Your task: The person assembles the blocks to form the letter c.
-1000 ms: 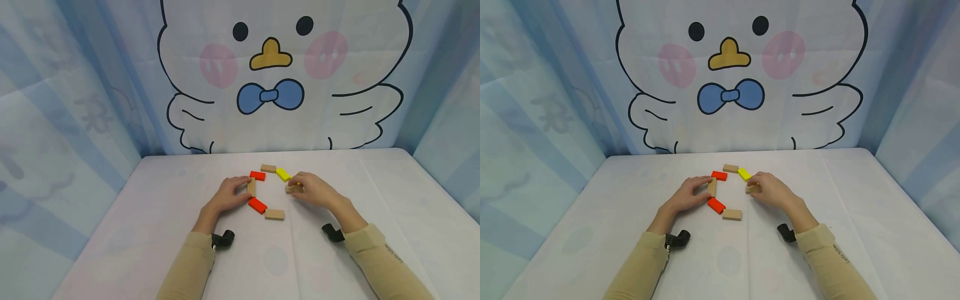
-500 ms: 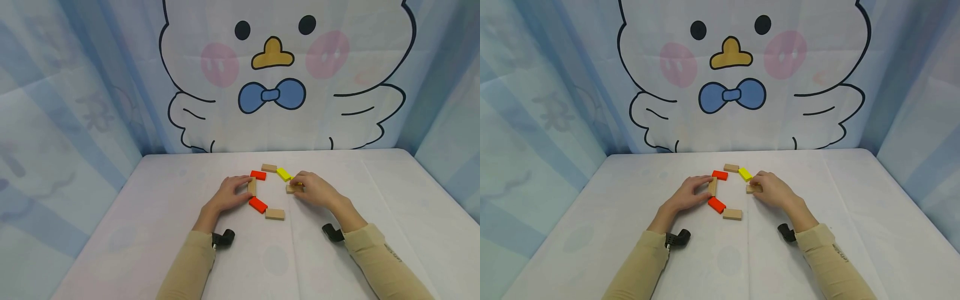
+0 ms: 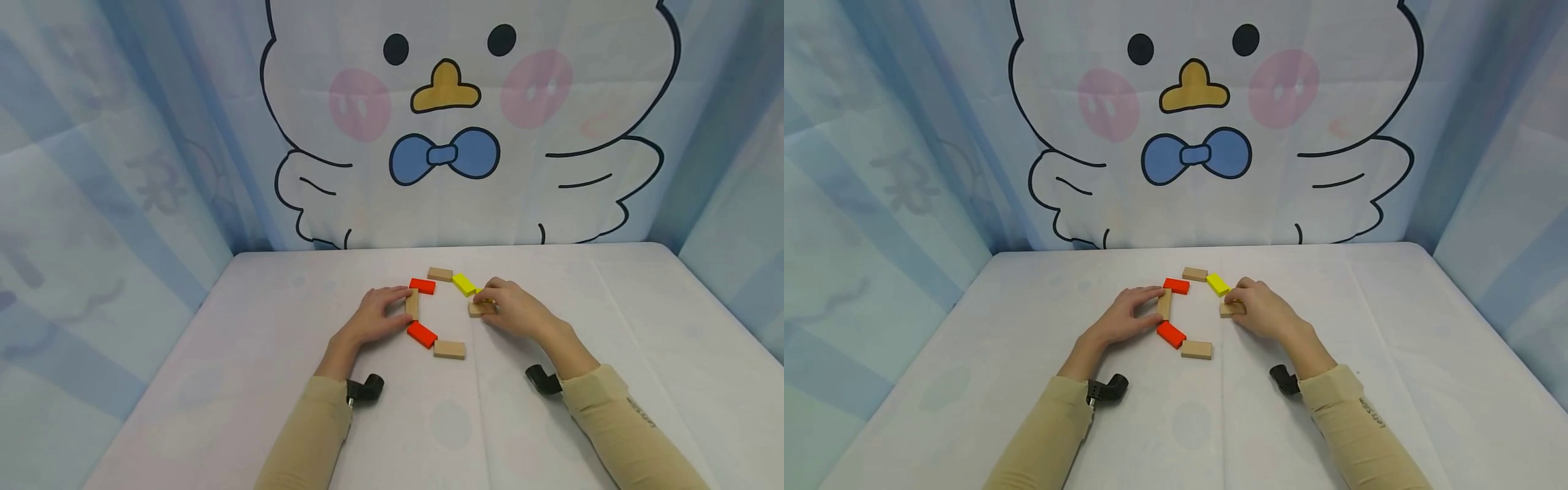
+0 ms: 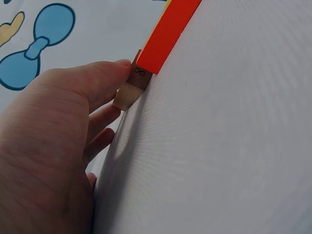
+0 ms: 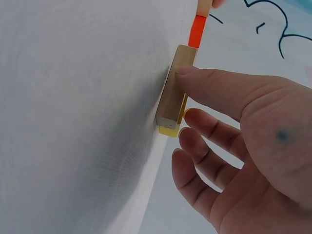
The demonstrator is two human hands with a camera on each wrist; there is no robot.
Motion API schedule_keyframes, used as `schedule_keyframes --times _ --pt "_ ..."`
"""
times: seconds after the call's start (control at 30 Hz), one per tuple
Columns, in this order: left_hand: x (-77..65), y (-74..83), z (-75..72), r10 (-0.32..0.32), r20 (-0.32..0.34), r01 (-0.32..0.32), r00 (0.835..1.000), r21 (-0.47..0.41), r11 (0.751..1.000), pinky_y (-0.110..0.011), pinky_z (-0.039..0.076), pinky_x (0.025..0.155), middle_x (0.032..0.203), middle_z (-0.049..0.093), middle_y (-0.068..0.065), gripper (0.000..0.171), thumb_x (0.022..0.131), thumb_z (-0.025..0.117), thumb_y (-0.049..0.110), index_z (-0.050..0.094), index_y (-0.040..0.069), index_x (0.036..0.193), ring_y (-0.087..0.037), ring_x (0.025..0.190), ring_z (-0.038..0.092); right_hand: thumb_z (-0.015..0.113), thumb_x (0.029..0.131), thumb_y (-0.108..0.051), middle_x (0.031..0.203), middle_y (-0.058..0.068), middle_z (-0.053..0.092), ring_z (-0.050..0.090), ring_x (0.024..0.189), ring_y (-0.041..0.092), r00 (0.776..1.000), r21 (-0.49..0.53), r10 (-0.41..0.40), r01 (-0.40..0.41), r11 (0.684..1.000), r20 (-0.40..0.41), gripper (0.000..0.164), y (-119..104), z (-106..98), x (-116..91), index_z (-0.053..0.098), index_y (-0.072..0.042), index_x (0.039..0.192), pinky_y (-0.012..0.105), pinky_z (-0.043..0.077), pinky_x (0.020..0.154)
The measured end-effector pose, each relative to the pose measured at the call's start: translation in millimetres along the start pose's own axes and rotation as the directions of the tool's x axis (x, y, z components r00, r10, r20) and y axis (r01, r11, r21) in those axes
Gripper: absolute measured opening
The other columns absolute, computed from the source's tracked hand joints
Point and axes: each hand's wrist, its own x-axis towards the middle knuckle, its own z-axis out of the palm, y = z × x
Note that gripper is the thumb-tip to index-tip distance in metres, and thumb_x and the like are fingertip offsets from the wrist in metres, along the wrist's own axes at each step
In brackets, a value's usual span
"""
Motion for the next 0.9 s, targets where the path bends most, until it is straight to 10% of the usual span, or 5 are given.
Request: schedule_keyframes --times 0.9 --pt "-3.5 1.9 0.9 0.066 -0.042 -0.067 0.997 -0.004 0.998 -0.054 0.015 0.12 0.148 0.052 -0.013 0.055 0.095 0.064 0.032 0.057 0.006 0.143 -0.034 0.138 0.042 0.079 0.086 -0.004 0.104 0.003 0.069 0.06 0.095 0.024 0.995 0.105 0.008 -0.018 0.994 0.097 0.019 -4.0 -6.3 -6.9 0.076 -0.008 0.104 0.046 0.053 0.09"
